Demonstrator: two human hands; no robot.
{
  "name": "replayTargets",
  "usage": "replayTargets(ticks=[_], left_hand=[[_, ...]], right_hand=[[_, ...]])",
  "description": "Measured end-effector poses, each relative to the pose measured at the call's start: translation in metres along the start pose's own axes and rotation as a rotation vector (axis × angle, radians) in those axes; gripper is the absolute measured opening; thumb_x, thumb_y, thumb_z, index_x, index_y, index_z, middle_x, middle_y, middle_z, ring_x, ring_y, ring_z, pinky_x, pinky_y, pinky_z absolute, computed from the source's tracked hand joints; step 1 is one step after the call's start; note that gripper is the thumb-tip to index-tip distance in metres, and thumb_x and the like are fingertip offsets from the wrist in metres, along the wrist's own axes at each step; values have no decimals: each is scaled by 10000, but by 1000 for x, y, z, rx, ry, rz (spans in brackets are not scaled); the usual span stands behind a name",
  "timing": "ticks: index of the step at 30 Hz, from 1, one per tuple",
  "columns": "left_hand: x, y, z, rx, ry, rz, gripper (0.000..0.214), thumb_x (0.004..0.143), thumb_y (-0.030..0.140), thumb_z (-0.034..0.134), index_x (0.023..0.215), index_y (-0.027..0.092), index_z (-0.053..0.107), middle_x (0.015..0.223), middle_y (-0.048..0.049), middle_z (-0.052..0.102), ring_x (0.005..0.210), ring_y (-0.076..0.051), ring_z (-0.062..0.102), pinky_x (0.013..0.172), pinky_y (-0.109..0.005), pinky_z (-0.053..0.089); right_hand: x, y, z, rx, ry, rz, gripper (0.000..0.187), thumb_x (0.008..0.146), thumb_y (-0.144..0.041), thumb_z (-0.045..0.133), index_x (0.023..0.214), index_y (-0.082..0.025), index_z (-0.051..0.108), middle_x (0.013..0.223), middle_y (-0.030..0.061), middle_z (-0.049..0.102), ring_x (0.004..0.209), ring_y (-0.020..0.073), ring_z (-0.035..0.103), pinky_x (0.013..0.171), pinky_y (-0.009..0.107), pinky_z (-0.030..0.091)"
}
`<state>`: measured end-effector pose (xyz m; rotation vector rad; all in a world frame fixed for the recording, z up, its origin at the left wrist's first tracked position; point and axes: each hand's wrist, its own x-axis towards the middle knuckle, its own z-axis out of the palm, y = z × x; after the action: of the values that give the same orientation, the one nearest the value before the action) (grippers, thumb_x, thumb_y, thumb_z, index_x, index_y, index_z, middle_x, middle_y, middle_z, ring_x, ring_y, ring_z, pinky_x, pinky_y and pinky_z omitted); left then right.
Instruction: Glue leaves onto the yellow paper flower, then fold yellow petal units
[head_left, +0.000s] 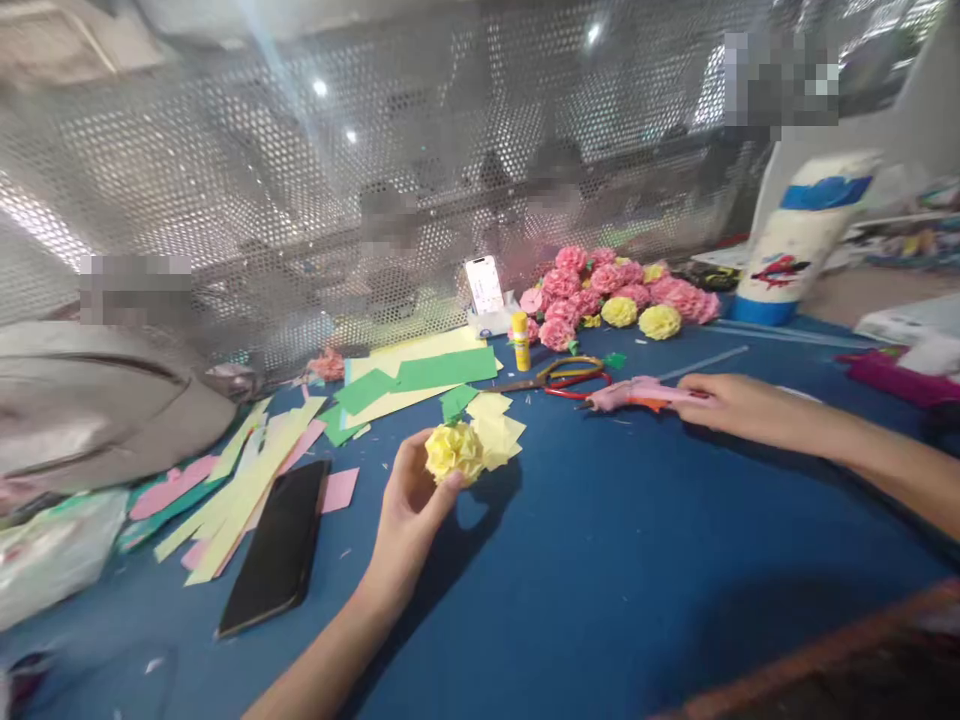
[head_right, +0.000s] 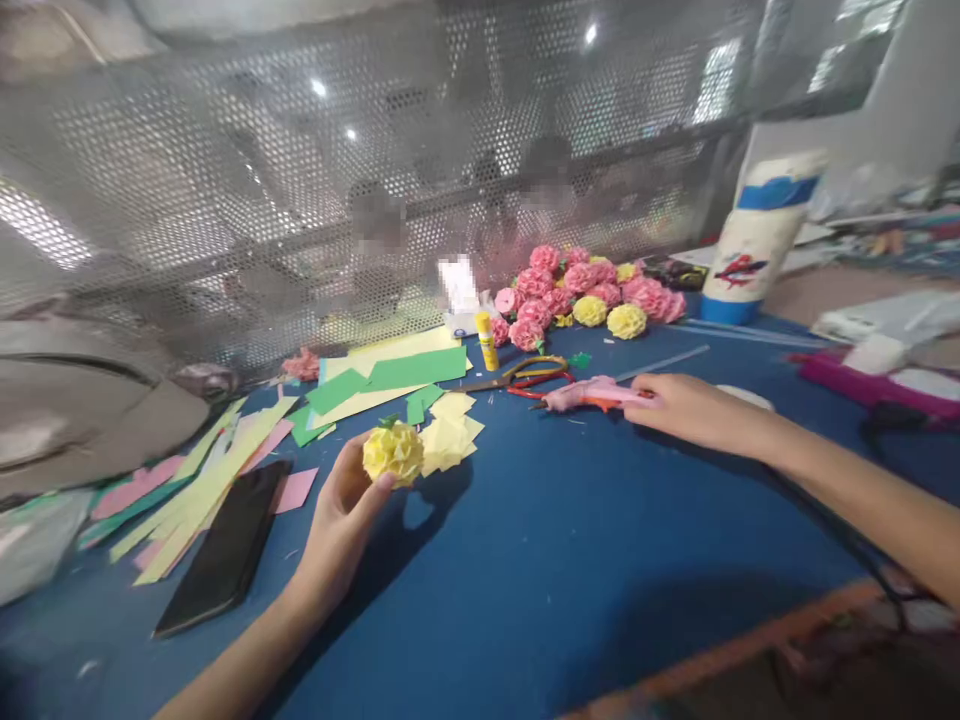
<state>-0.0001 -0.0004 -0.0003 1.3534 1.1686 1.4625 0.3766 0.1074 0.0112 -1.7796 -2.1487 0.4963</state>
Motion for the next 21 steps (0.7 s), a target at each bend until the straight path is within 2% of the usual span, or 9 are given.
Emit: replayTargets(ticks=[2,4,7,9,11,13,16,18,21], left_hand=[[-1,0,-1,4,1,-5,475,841,443,735,1211,213,547,1173,-62,667,1080,-227,646,906,-303,521],[0,-1,-1,7,-4,-7,470,835,432,746,1207,221,551,1168,-55,662,1076,-221,644,918,-306,518],[1,0,-3,12,-22,-7,455,825,399,766,1196,231,562,1144,-40,656,1062,-205,642,934,-301,514],[1,0,-3,15,-34,-3,455,816,383,779,1192,238,568,1134,-33,654,1049,-198,644,931,-298,516],[2,1,-3,13,-41,5,465,805,380,789,1190,243,567,1139,-32,652,1046,-198,645,923,-297,520],[2,1,-3,10,-46,12,477,793,389,797,1185,245,567,1141,-32,651,1052,-203,645,918,-298,523],[2,1,-3,14,-50,8,479,798,394,793,1189,244,561,1145,-30,653,1064,-203,644,925,-295,520],[2,1,-3,22,-51,-6,471,815,393,780,1200,241,556,1154,-31,655,1072,-200,643,930,-290,517],[1,2,-4,35,-56,-35,468,836,405,758,1217,227,553,1164,-42,666,1069,-205,649,929,-292,519]], right_hand=[[-4,-1,0,205,-108,-6,430,790,-578,502,892,-169,586,676,61,634,564,185,585,507,291,458],[-8,-5,1,391,-162,-4,445,827,-589,500,970,-171,552,744,80,656,610,184,609,508,273,471],[-17,-17,2,615,-183,5,476,864,-556,525,1174,-195,500,1029,133,698,825,200,686,576,237,530],[-21,-28,1,746,-207,21,522,885,-485,572,1327,-232,456,1214,132,669,980,196,695,650,199,562],[-23,-39,-1,977,-284,102,548,849,-386,703,1338,-237,506,1316,130,624,1099,210,671,660,146,562],[-23,-50,-2,1090,-340,112,526,819,-316,771,1298,-233,571,1338,127,607,1118,214,659,637,122,556],[-18,-63,1,1169,-425,25,400,795,-261,808,1165,-190,675,1192,127,656,847,129,659,527,100,493],[-15,-72,5,1211,-467,-28,324,776,-264,821,1058,-152,706,916,85,667,608,67,521,438,112,399],[-13,-85,13,1251,-504,-73,321,769,-336,823,965,-117,696,668,-1,541,496,33,299,397,145,258]])
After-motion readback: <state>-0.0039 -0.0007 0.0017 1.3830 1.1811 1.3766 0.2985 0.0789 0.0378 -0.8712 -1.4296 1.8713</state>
